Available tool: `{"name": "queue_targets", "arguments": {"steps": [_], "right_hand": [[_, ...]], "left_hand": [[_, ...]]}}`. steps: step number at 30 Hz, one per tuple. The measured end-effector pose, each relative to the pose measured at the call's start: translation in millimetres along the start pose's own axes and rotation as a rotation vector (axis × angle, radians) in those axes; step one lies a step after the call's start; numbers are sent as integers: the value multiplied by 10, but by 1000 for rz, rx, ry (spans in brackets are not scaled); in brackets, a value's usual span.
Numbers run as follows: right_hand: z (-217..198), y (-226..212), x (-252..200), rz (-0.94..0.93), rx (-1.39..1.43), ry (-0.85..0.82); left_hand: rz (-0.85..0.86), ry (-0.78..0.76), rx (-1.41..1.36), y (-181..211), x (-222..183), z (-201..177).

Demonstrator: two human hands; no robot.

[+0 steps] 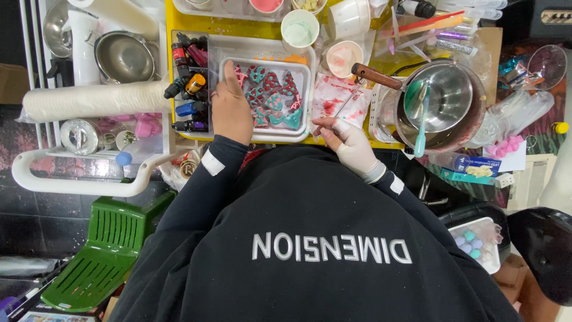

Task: Decorating small wax shapes with liquid green wax using a spatula tool.

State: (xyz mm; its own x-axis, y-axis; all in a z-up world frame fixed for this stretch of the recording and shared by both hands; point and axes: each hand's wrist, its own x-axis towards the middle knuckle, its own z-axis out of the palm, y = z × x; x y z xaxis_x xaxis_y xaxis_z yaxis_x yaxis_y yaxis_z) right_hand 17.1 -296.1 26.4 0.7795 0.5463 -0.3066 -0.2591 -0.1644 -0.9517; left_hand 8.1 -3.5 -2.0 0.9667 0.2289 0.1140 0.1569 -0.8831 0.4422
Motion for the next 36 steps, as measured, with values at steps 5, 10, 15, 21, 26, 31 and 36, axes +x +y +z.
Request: {"name": "queue_targets", "arguments": {"steps": [5,10,15,21,26,31,36], "right_hand": [[-4,22,-23,20,7,23],[3,-13,-42,-4,-47,34],[-1,93,-36,49,-2,81],[11,-6,-51,-82,-115,99],[5,-354,-171,-129,-142,-27],[1,-755,-298,-298,-116,57],[-65,-1260,-389,-551,-480,132]], "left_hand": [[-10,-3,17,-16,39,76],[0,8,-11,-58,88,111],[-44,-55,-53,-39,175,17],[-13,-90,-140,209,107,-407],[214,-56,-393,669,11,-882],[408,-98,-717,1047,-8,-925],[590,-105,-870,1316,15,-843]]}}
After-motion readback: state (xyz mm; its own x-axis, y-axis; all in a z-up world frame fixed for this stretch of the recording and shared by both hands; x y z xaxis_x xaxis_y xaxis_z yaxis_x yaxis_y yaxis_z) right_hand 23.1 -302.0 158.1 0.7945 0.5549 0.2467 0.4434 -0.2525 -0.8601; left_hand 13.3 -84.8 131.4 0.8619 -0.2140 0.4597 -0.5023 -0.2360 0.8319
